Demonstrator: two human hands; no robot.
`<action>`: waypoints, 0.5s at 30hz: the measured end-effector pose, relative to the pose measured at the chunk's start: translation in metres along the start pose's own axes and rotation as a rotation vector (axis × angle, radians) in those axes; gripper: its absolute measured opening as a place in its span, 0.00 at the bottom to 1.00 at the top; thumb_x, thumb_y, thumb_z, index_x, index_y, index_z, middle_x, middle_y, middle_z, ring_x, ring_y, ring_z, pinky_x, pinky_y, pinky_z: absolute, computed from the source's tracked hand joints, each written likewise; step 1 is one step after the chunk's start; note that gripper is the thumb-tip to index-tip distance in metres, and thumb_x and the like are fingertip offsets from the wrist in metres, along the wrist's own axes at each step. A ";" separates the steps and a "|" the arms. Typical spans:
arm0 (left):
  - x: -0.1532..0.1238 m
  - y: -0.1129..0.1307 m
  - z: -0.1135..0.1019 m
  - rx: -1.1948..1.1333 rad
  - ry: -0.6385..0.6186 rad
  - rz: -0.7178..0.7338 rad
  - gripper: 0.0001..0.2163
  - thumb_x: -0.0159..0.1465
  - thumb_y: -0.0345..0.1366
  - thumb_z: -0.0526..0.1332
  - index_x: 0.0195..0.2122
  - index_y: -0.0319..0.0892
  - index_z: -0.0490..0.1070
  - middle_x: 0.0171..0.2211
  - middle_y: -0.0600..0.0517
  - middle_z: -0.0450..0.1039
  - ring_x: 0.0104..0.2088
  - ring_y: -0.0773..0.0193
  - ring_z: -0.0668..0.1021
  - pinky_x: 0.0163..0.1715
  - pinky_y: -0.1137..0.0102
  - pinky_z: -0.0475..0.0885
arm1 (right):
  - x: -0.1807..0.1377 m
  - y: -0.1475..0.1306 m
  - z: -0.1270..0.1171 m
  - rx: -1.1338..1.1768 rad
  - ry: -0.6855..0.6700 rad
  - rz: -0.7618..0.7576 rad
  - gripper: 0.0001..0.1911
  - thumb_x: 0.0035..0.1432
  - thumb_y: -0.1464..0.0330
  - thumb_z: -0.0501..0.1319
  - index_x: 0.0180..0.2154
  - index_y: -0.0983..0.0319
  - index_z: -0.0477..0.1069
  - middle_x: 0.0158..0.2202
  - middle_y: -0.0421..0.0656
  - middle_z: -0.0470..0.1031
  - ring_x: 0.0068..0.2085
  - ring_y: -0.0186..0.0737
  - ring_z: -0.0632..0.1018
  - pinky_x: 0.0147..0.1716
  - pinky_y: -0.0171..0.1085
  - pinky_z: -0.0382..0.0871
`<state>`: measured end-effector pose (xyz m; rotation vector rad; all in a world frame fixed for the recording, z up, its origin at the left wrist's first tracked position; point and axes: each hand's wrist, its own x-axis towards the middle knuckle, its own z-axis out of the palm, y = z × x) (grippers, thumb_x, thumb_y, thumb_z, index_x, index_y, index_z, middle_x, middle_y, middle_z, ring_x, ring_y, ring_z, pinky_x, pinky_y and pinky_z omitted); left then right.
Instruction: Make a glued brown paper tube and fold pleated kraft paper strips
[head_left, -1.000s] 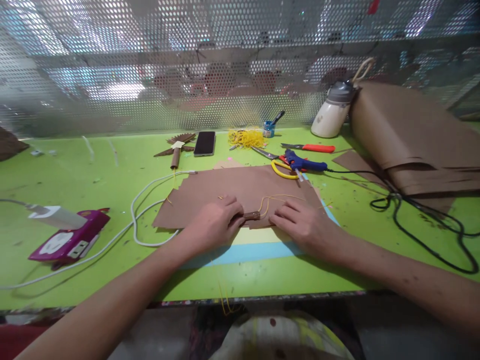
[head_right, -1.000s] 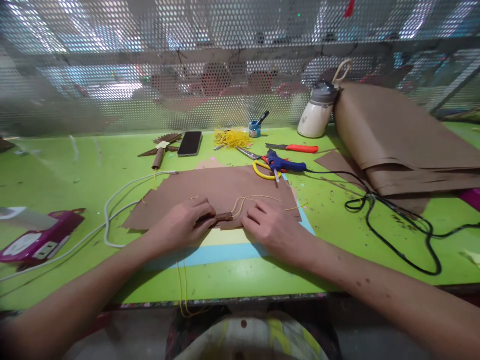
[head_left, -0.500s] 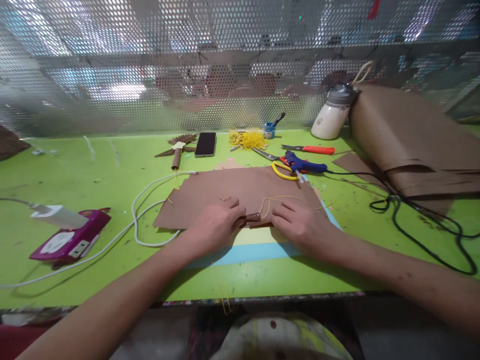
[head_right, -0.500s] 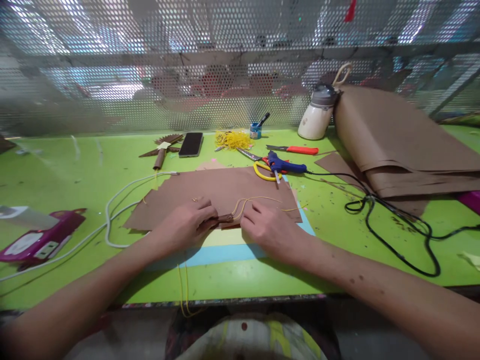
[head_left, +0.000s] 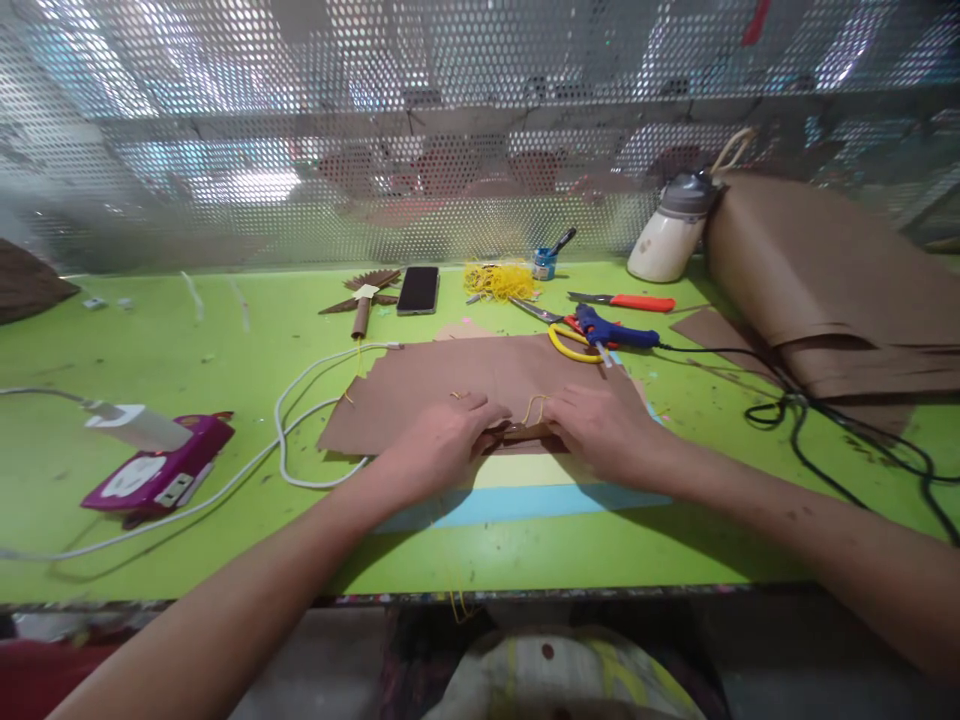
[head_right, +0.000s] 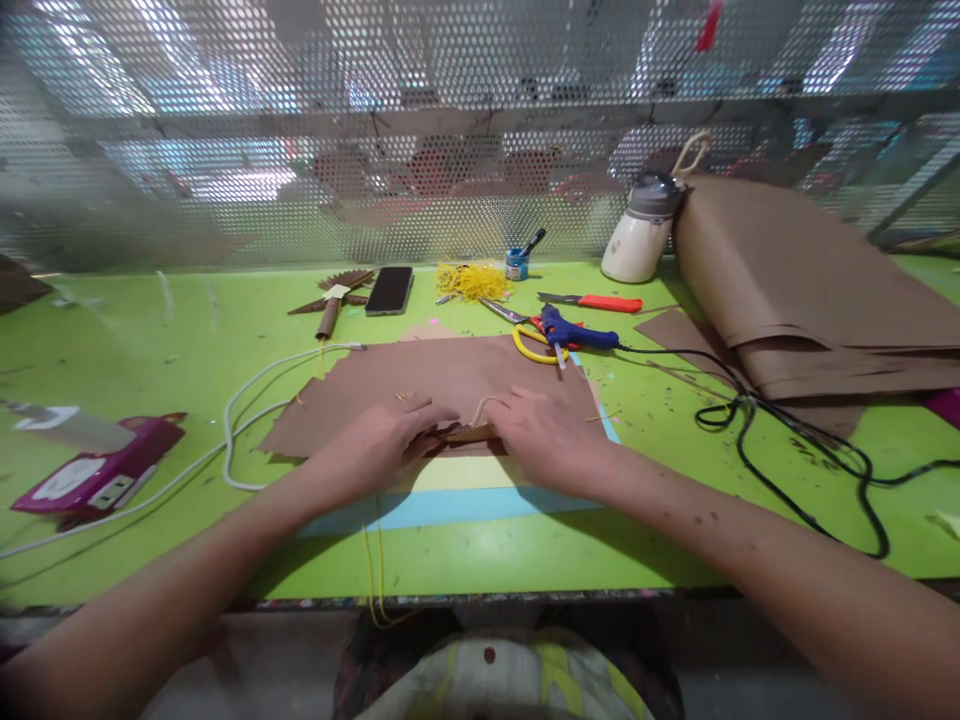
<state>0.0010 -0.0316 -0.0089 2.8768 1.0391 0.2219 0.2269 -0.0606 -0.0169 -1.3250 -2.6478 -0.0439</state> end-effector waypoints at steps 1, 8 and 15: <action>0.000 -0.001 0.001 0.003 0.006 0.008 0.10 0.67 0.35 0.52 0.43 0.45 0.72 0.31 0.51 0.69 0.30 0.62 0.71 0.27 0.70 0.58 | 0.001 0.000 -0.001 0.000 -0.003 0.018 0.05 0.59 0.74 0.54 0.31 0.63 0.66 0.30 0.44 0.72 0.32 0.41 0.70 0.29 0.37 0.53; -0.001 -0.002 0.003 -0.051 0.013 -0.070 0.07 0.65 0.33 0.55 0.40 0.43 0.72 0.34 0.51 0.71 0.31 0.62 0.73 0.29 0.70 0.61 | 0.005 0.003 -0.006 0.103 -0.032 0.084 0.06 0.58 0.74 0.54 0.31 0.62 0.69 0.32 0.43 0.74 0.35 0.41 0.71 0.30 0.36 0.53; 0.002 -0.001 -0.001 -0.140 -0.013 -0.084 0.05 0.63 0.29 0.55 0.31 0.40 0.70 0.32 0.51 0.69 0.31 0.64 0.71 0.30 0.71 0.62 | 0.010 0.006 -0.006 0.156 -0.105 0.134 0.08 0.59 0.74 0.54 0.33 0.63 0.72 0.34 0.46 0.75 0.35 0.41 0.72 0.32 0.35 0.55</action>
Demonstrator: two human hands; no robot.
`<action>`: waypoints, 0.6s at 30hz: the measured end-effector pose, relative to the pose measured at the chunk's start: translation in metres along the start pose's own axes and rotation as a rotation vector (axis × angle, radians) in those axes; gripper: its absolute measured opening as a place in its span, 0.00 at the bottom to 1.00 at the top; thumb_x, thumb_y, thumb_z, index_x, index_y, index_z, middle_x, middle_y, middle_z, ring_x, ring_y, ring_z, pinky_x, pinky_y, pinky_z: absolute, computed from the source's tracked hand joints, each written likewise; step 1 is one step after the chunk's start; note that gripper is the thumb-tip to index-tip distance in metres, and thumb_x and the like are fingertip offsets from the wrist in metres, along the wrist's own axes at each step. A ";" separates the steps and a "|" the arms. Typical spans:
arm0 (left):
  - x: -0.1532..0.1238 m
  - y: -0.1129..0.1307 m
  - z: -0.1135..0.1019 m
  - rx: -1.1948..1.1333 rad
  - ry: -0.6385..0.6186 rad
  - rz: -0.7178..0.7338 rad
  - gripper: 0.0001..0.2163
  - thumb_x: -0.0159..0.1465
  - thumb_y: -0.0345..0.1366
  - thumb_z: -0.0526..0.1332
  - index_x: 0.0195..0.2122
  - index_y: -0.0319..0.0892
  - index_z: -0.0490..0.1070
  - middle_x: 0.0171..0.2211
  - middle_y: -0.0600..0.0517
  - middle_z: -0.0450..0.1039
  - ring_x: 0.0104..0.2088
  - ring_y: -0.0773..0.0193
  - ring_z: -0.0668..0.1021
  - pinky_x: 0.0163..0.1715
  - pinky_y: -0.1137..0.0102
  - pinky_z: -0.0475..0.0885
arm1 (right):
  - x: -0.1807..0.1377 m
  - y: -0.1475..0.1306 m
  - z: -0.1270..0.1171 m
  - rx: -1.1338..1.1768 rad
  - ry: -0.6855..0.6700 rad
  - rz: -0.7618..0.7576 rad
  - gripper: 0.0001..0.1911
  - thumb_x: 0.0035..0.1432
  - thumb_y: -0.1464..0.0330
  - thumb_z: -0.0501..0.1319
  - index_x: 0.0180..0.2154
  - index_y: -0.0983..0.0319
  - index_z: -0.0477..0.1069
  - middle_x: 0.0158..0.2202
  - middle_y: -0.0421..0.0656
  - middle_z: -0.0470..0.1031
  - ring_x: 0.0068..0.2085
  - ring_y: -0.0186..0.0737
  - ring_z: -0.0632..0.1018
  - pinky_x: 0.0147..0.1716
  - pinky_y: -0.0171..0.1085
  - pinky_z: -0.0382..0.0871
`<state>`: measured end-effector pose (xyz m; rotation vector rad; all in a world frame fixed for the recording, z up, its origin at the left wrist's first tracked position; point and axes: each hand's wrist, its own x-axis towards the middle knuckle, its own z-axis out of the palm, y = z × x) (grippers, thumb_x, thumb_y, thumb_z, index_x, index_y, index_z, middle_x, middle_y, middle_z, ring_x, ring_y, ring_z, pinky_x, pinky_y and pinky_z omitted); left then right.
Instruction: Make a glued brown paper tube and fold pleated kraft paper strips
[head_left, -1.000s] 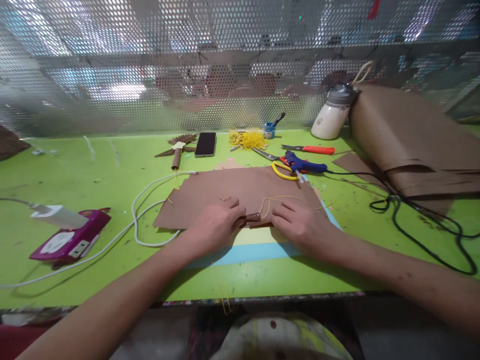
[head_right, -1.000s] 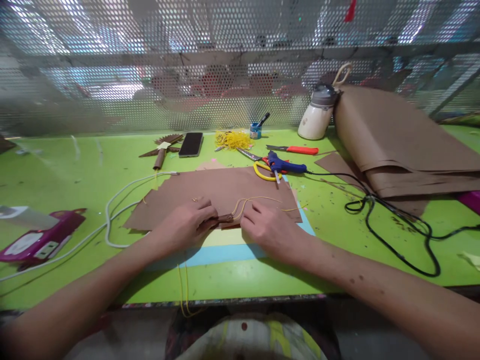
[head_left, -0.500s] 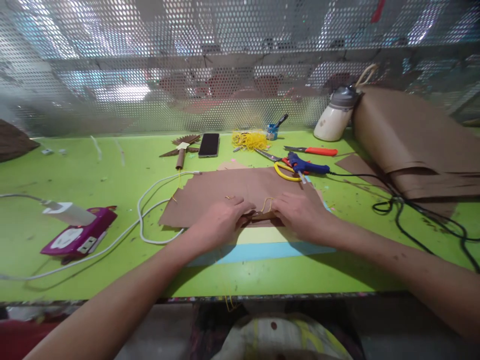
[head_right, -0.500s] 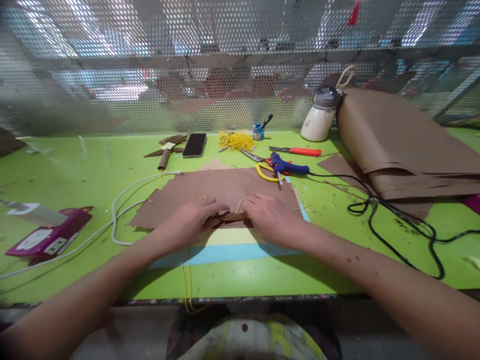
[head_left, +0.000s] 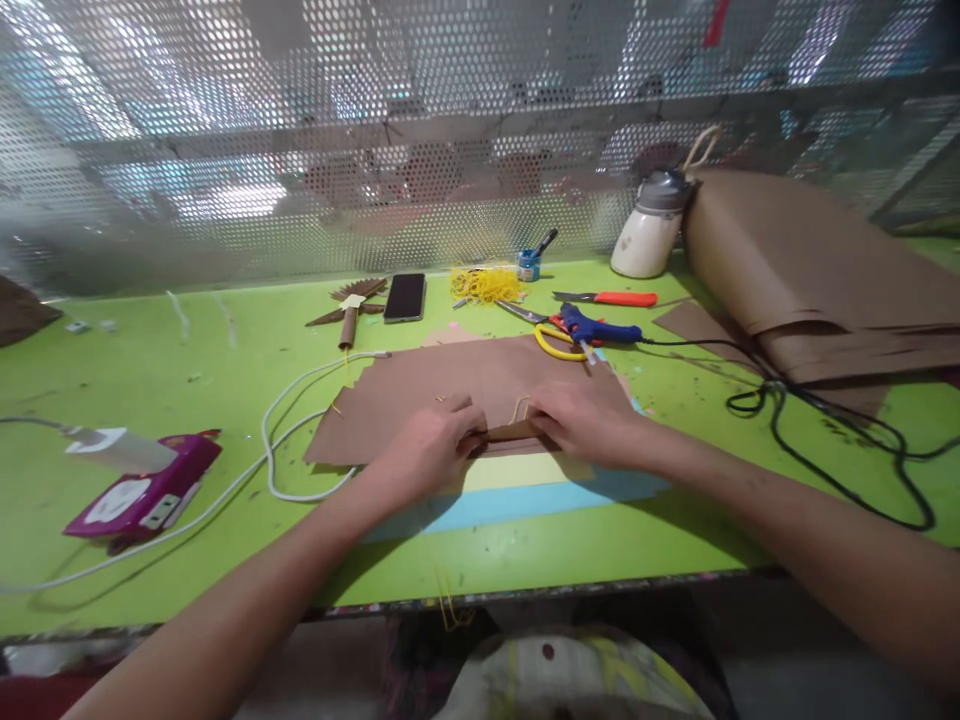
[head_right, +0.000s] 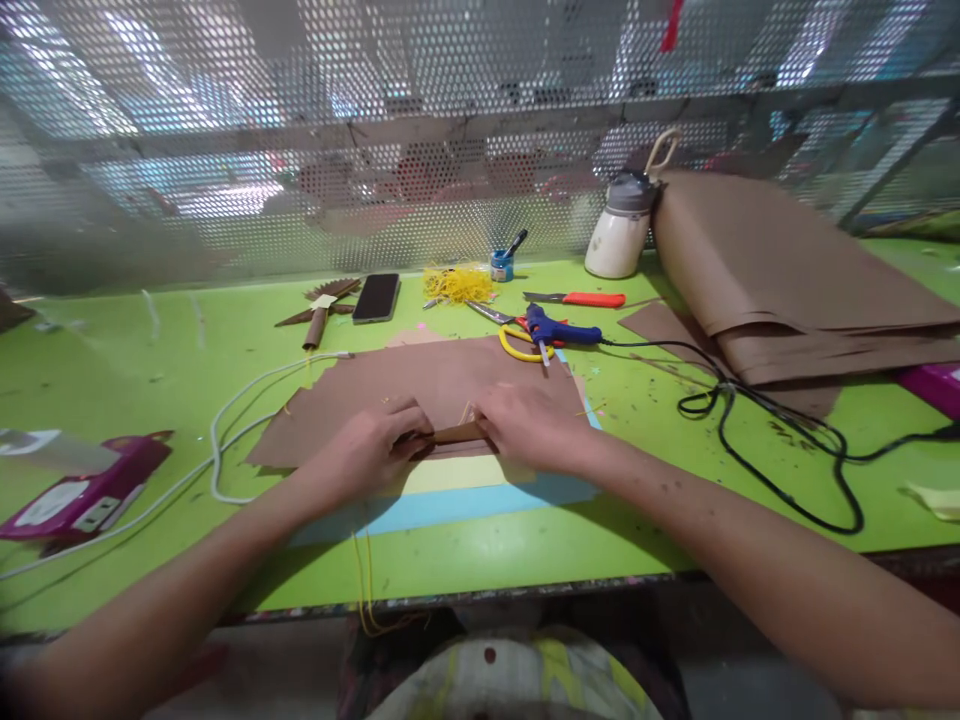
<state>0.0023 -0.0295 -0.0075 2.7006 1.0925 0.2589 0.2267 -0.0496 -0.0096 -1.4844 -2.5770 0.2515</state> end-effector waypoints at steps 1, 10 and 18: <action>0.001 0.000 0.000 -0.022 0.004 -0.003 0.05 0.62 0.29 0.55 0.31 0.40 0.70 0.32 0.51 0.69 0.30 0.64 0.71 0.30 0.71 0.63 | 0.001 0.001 0.000 0.004 -0.009 0.000 0.08 0.59 0.74 0.54 0.32 0.63 0.72 0.34 0.46 0.76 0.35 0.40 0.72 0.32 0.35 0.56; 0.000 0.009 0.002 -0.006 0.063 0.007 0.05 0.62 0.35 0.56 0.32 0.40 0.67 0.31 0.50 0.67 0.31 0.62 0.70 0.30 0.70 0.63 | 0.004 0.003 -0.007 -0.001 -0.037 0.001 0.11 0.59 0.72 0.53 0.30 0.62 0.73 0.28 0.45 0.76 0.27 0.37 0.70 0.25 0.35 0.50; 0.007 0.009 0.011 0.039 0.131 -0.058 0.12 0.65 0.37 0.53 0.25 0.40 0.66 0.27 0.51 0.67 0.29 0.64 0.70 0.28 0.71 0.59 | 0.006 0.010 -0.002 0.056 -0.003 -0.051 0.10 0.58 0.73 0.54 0.31 0.60 0.74 0.29 0.41 0.77 0.28 0.36 0.71 0.27 0.34 0.54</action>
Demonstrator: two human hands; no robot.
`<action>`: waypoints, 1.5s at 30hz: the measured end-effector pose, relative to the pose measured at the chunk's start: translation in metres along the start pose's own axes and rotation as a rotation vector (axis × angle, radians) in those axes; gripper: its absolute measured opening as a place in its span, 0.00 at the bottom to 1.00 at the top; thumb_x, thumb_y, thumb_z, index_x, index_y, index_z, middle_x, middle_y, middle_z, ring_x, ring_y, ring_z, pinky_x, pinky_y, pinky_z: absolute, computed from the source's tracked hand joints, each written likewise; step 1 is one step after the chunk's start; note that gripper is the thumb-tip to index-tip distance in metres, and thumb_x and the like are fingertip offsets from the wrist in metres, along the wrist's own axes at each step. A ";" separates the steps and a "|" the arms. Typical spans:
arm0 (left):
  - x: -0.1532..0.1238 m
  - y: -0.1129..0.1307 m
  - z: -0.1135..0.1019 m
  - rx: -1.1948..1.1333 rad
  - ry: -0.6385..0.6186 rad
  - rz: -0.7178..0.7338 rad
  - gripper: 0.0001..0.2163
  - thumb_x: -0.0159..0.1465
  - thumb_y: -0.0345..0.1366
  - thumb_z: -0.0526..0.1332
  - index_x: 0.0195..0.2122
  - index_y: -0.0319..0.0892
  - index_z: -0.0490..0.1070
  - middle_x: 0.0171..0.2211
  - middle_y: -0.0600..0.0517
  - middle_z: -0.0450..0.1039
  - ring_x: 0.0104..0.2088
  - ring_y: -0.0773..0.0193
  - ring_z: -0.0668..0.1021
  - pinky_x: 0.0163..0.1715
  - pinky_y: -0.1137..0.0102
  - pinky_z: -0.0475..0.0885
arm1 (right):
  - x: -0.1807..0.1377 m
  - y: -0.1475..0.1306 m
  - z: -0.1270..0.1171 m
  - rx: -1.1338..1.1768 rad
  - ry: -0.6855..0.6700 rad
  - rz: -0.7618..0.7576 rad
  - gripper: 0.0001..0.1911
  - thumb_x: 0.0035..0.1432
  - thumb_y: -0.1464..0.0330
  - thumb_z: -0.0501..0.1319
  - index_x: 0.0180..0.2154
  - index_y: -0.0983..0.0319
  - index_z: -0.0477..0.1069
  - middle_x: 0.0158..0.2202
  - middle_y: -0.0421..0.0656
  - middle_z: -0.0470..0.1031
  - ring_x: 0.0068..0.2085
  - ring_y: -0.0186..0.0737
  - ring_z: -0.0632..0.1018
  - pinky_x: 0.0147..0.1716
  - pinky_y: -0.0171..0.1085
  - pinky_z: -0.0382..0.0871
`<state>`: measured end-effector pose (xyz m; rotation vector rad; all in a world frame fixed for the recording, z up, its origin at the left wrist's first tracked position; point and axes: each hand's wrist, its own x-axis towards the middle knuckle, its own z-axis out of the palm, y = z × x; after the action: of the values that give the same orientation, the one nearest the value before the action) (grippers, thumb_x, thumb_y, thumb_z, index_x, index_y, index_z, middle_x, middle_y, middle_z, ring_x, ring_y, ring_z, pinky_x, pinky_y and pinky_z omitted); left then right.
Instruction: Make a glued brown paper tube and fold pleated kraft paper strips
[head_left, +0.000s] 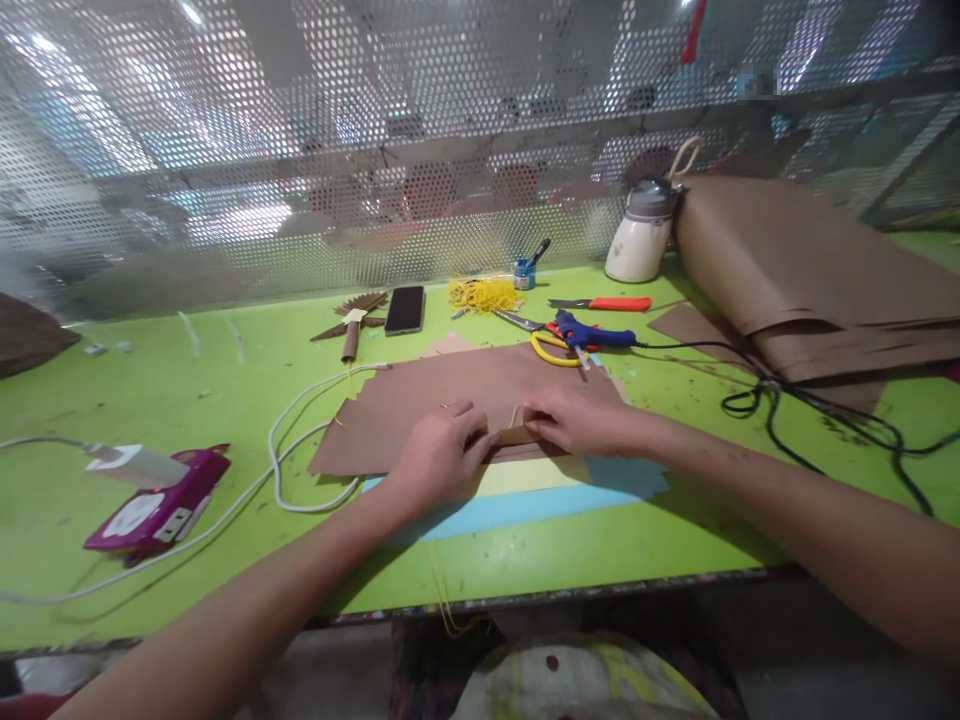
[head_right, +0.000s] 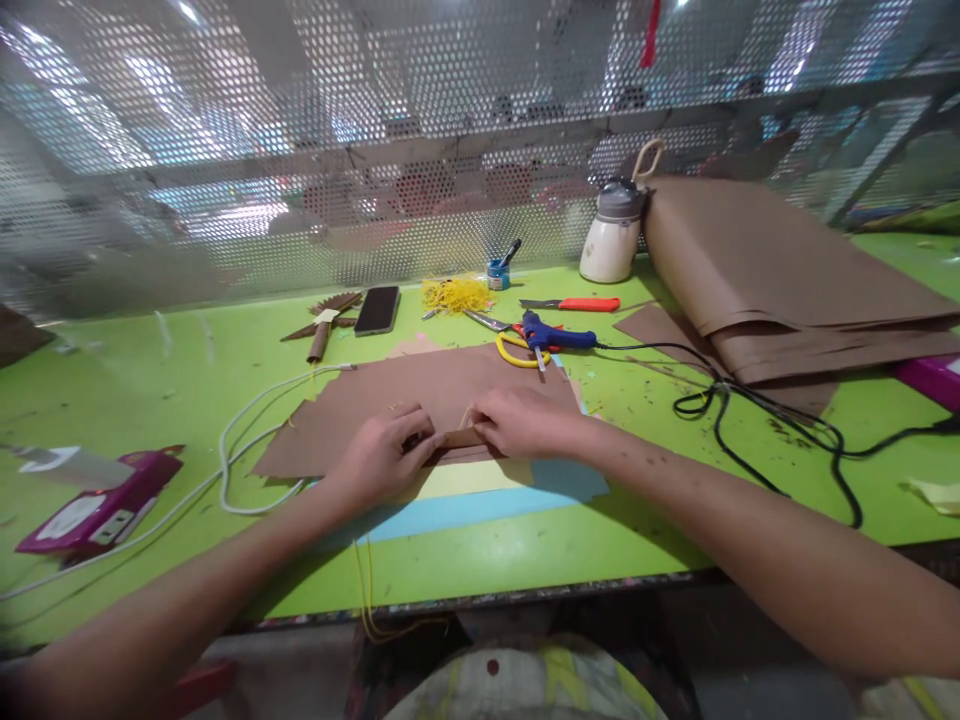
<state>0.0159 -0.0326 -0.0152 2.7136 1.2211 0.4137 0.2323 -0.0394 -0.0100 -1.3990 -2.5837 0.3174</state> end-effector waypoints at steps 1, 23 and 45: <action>0.001 -0.001 0.000 -0.024 0.001 -0.008 0.12 0.65 0.37 0.54 0.25 0.40 0.65 0.27 0.51 0.67 0.29 0.65 0.70 0.28 0.71 0.59 | -0.002 0.000 0.000 0.003 0.028 0.008 0.09 0.59 0.72 0.54 0.34 0.61 0.74 0.32 0.43 0.77 0.32 0.37 0.72 0.29 0.34 0.56; 0.001 -0.001 0.000 -0.097 -0.003 -0.040 0.11 0.64 0.38 0.56 0.25 0.40 0.66 0.27 0.52 0.68 0.27 0.66 0.70 0.26 0.72 0.60 | -0.022 0.007 -0.053 -0.301 0.087 0.133 0.12 0.62 0.68 0.54 0.36 0.64 0.76 0.35 0.50 0.77 0.36 0.45 0.75 0.32 0.38 0.60; 0.002 -0.005 0.002 -0.109 -0.008 -0.032 0.12 0.65 0.38 0.55 0.25 0.41 0.64 0.26 0.52 0.66 0.26 0.66 0.69 0.26 0.72 0.59 | -0.060 0.044 -0.059 -0.033 -0.326 0.103 0.14 0.56 0.75 0.54 0.33 0.58 0.78 0.28 0.40 0.79 0.28 0.36 0.75 0.27 0.32 0.60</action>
<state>0.0139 -0.0276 -0.0178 2.5989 1.2013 0.4514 0.3153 -0.0611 0.0312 -1.6151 -2.7839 0.5637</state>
